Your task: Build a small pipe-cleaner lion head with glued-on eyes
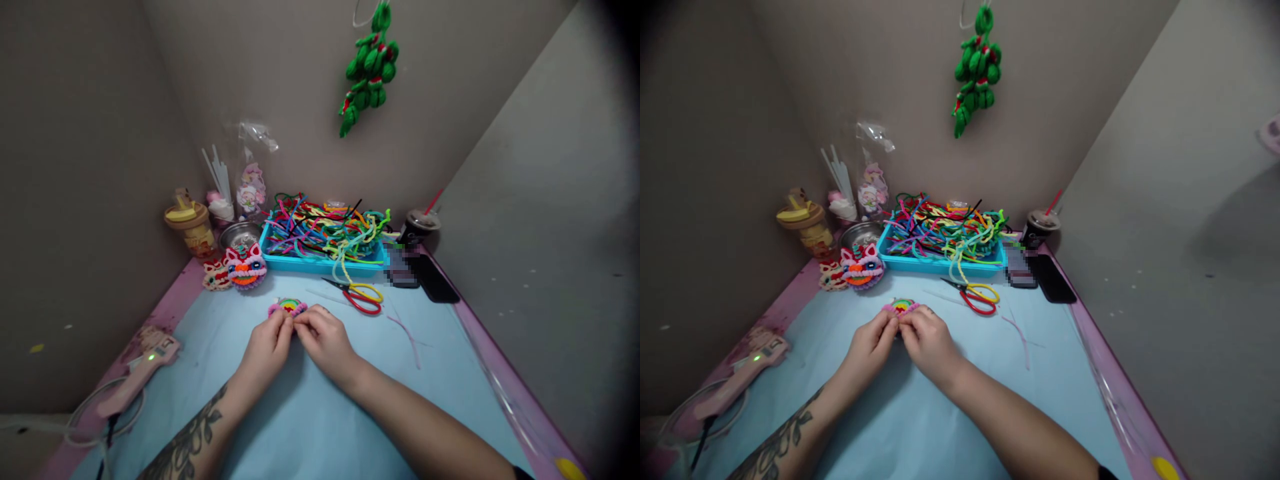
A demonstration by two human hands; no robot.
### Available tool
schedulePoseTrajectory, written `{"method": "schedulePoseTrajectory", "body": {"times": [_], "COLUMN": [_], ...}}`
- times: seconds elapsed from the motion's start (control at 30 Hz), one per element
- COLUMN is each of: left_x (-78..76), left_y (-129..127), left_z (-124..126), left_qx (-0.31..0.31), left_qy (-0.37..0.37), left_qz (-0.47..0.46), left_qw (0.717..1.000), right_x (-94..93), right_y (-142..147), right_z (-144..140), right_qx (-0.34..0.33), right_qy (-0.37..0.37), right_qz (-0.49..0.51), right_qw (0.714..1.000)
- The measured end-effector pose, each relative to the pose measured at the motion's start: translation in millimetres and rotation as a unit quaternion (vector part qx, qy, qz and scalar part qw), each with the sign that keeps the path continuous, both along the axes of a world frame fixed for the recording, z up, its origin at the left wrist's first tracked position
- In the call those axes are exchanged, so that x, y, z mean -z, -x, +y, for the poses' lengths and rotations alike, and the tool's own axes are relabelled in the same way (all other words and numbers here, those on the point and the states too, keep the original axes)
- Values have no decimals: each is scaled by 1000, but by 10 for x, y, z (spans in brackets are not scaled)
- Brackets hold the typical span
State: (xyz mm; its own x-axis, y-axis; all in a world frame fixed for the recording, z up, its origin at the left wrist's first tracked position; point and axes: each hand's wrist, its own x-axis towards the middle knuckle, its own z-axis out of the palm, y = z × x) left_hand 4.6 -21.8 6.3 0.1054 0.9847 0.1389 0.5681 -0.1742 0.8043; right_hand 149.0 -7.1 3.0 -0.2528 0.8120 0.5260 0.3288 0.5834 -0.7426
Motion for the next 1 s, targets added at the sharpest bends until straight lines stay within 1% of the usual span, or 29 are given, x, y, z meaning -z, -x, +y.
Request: {"method": "schedulePoseTrajectory", "body": {"times": [0.13,0.3,0.5,0.63,0.73,0.8,0.83,0.93,1.0], "left_x": [7,2,56,55,33,7,-12,-85,-130], "left_y": [9,-2,-34,-52,-68,-79,-83,-74,-53], "left_z": [11,8,-4,19,37,37,33,17,13], "left_qx": [2,12,3,-2,2,2,-1,0,19], "left_qy": [5,4,11,37,86,148,186,286,326], "left_qz": [11,16,-13,-57,-126,-199,-243,-369,-419], "left_qw": [1000,1000,1000,998,988,969,952,884,847], "right_x": [44,28,42,66,55,26,5,-67,-106], "right_y": [-21,-28,-3,3,8,13,15,0,-39], "right_z": [25,29,9,9,6,-6,-14,-34,-22], "right_qx": [-20,-27,6,13,8,0,-3,7,31], "right_qy": [-25,-17,4,7,6,2,0,7,16], "right_qz": [-25,-41,-20,-23,-28,-24,-20,2,24], "right_qw": [999,999,1000,1000,1000,1000,1000,1000,999]}}
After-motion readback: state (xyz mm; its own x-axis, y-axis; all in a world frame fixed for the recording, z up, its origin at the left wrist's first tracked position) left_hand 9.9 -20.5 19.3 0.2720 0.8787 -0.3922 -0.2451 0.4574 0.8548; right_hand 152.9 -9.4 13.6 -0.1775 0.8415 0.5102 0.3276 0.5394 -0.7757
